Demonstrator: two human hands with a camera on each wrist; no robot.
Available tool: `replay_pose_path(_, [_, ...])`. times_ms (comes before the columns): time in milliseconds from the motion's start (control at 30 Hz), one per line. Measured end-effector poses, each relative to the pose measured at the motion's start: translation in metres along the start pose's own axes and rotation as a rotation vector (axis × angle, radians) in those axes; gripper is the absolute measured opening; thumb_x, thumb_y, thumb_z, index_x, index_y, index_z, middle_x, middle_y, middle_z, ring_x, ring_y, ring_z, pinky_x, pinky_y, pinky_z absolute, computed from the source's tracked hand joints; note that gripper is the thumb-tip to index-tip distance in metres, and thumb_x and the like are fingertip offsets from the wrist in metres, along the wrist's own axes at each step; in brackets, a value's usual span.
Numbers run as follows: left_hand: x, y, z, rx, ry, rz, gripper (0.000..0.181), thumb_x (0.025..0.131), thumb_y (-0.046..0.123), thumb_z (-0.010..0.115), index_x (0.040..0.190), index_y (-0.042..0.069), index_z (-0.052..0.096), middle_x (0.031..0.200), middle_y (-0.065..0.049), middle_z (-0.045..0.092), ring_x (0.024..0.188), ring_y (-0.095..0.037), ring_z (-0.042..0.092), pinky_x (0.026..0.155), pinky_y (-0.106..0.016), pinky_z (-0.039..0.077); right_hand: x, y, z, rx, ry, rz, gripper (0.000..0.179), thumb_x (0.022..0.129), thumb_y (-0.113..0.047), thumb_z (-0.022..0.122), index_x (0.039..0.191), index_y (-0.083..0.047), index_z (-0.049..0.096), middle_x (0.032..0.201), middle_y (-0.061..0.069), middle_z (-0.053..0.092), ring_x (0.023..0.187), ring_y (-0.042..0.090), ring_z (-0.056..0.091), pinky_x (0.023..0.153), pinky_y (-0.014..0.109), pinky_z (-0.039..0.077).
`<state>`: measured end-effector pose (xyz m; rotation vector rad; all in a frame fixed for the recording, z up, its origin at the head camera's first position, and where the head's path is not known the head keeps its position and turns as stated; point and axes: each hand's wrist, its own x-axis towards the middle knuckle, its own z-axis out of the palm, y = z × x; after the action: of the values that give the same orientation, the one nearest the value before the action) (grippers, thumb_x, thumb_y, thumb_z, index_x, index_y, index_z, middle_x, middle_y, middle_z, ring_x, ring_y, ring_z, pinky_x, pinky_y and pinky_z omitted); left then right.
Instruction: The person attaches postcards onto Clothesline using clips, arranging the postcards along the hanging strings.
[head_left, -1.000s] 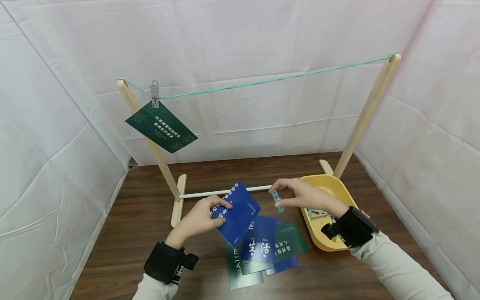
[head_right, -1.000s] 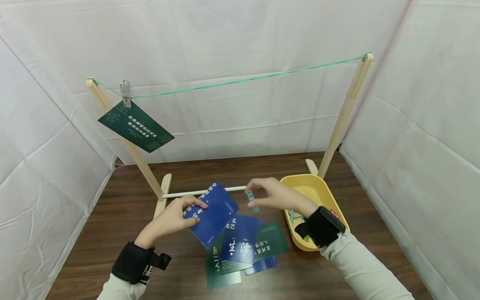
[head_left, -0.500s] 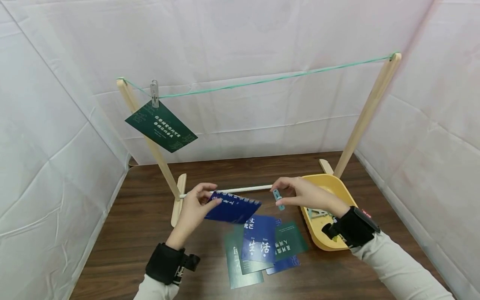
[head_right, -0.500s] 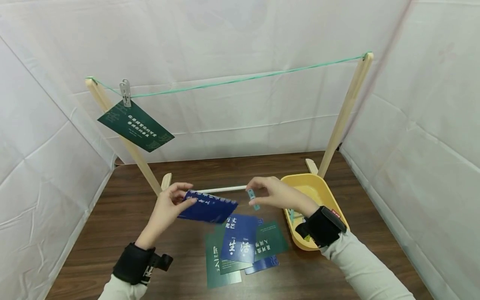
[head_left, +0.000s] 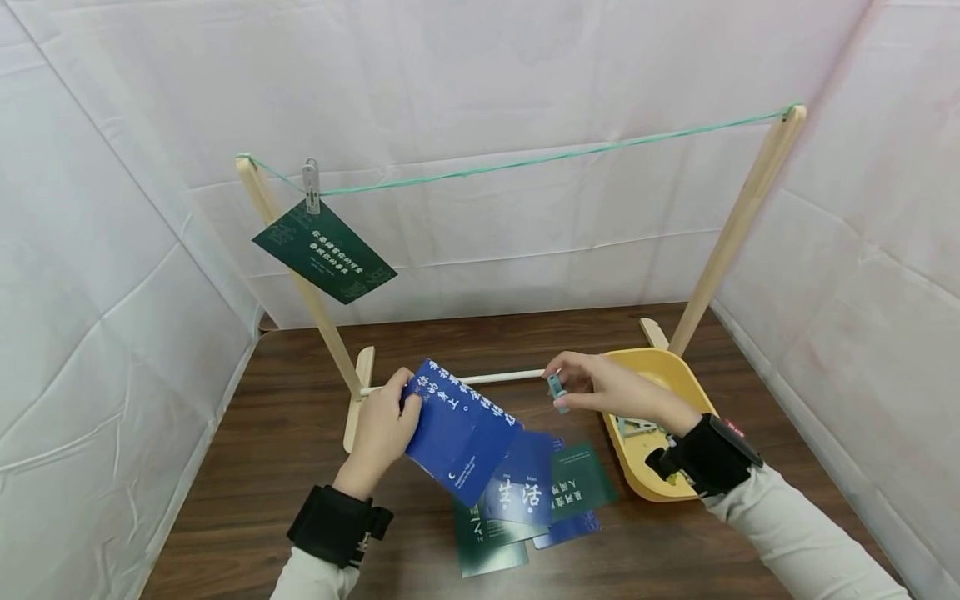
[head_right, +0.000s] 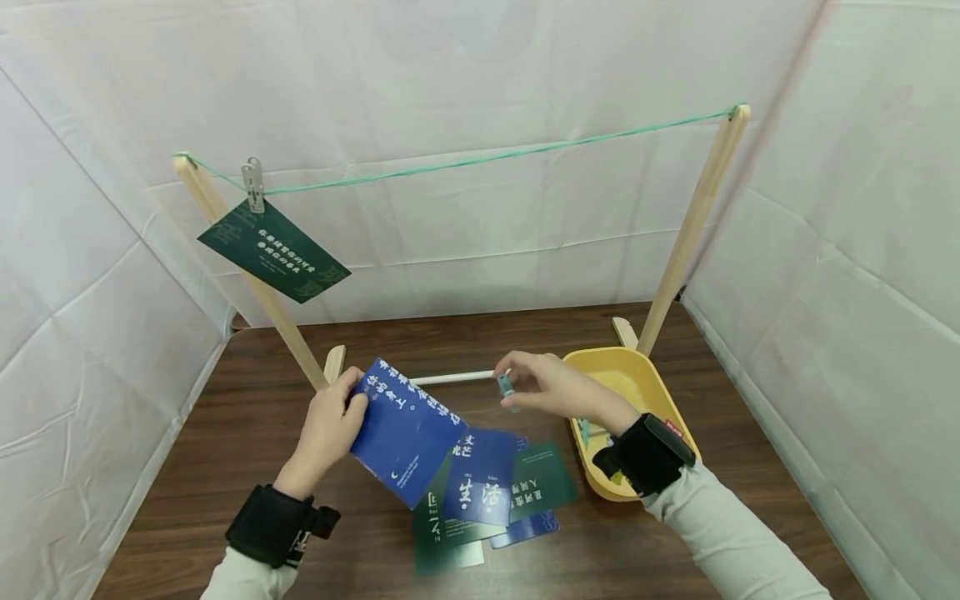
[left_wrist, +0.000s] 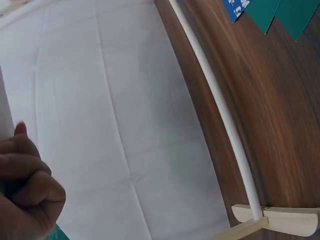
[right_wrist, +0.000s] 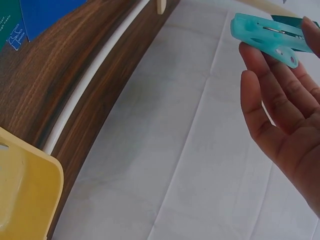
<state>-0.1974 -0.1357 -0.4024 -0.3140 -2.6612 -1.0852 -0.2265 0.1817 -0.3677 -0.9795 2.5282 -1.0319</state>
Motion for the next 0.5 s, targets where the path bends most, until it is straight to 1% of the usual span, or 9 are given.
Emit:
replay_pose_path(100, [0.0012, 0.0019, -0.0037, -0.12, -0.079, -0.028, 0.007, 0.092, 0.008, 0.051, 0.094, 0.004, 0.057, 0.065, -0.006, 0.051, 0.053, -0.011, 0.045, 0.047, -0.021, 0.035, -0.0003, 0.0003, -0.0011, 0.013, 0.012, 0.024, 0.035, 0.091, -0.018, 0.063, 0.121, -0.004, 0.052, 0.097, 0.005, 0.069, 0.083, 0.013, 0.064, 0.073, 0.025, 0.054])
replay_pose_path(200, [0.003, 0.0035, -0.0067, -0.184, -0.115, -0.042, 0.011, 0.093, 0.014, 0.059, 0.089, 0.004, 0.058, 0.069, -0.005, 0.053, 0.059, -0.011, 0.046, 0.052, -0.019, 0.037, -0.0009, 0.0015, -0.0022, 0.015, 0.028, 0.03, 0.037, 0.09, -0.018, 0.064, 0.121, -0.001, 0.051, 0.098, 0.007, 0.069, 0.083, 0.014, 0.064, 0.073, 0.025, 0.053])
replay_pose_path(233, [0.0038, 0.0036, -0.0074, -0.189, -0.117, -0.051, 0.014, 0.093, 0.016, 0.06, 0.086, 0.004, 0.058, 0.067, -0.005, 0.052, 0.059, -0.012, 0.046, 0.052, -0.019, 0.036, -0.001, 0.0013, -0.0025, 0.018, 0.031, 0.034, 0.037, 0.09, -0.018, 0.064, 0.12, -0.001, 0.051, 0.098, 0.007, 0.069, 0.084, 0.014, 0.064, 0.073, 0.025, 0.053])
replay_pose_path(300, [0.005, 0.0034, -0.0078, -0.168, -0.101, -0.075, 0.019, 0.092, 0.019, 0.062, 0.081, 0.003, 0.058, 0.064, -0.004, 0.048, 0.059, -0.013, 0.045, 0.052, -0.019, 0.035, -0.0016, 0.0013, -0.003, 0.016, 0.037, 0.031, 0.037, 0.09, -0.018, 0.064, 0.118, 0.001, 0.051, 0.098, 0.008, 0.069, 0.084, 0.015, 0.064, 0.071, 0.025, 0.053])
replay_pose_path(400, [0.0056, 0.0034, -0.0081, -0.153, -0.08, -0.123, 0.024, 0.091, 0.022, 0.063, 0.077, 0.003, 0.058, 0.061, -0.004, 0.05, 0.055, -0.012, 0.046, 0.051, -0.019, 0.036, -0.0019, 0.0014, -0.0031, 0.007, 0.04, 0.028, 0.035, 0.09, -0.019, 0.064, 0.116, 0.001, 0.052, 0.098, 0.008, 0.07, 0.083, 0.014, 0.064, 0.069, 0.024, 0.052])
replay_pose_path(467, [0.0058, 0.0032, -0.0088, -0.148, -0.06, -0.12, 0.024, 0.092, 0.022, 0.062, 0.076, 0.003, 0.059, 0.06, -0.003, 0.048, 0.054, -0.011, 0.045, 0.051, -0.019, 0.035, -0.0019, 0.0019, -0.0034, -0.007, 0.041, 0.023, 0.033, 0.09, -0.018, 0.064, 0.115, -0.001, 0.052, 0.097, 0.007, 0.07, 0.083, 0.013, 0.064, 0.069, 0.023, 0.051])
replay_pose_path(500, [0.0061, 0.0029, -0.0092, -0.152, -0.053, -0.111, 0.024, 0.092, 0.021, 0.061, 0.077, 0.003, 0.059, 0.06, -0.003, 0.05, 0.054, -0.01, 0.045, 0.05, -0.018, 0.035, -0.0016, 0.0027, -0.0034, -0.013, 0.043, 0.015, 0.033, 0.09, -0.017, 0.064, 0.115, 0.0, 0.053, 0.097, 0.007, 0.069, 0.082, 0.012, 0.064, 0.069, 0.023, 0.051])
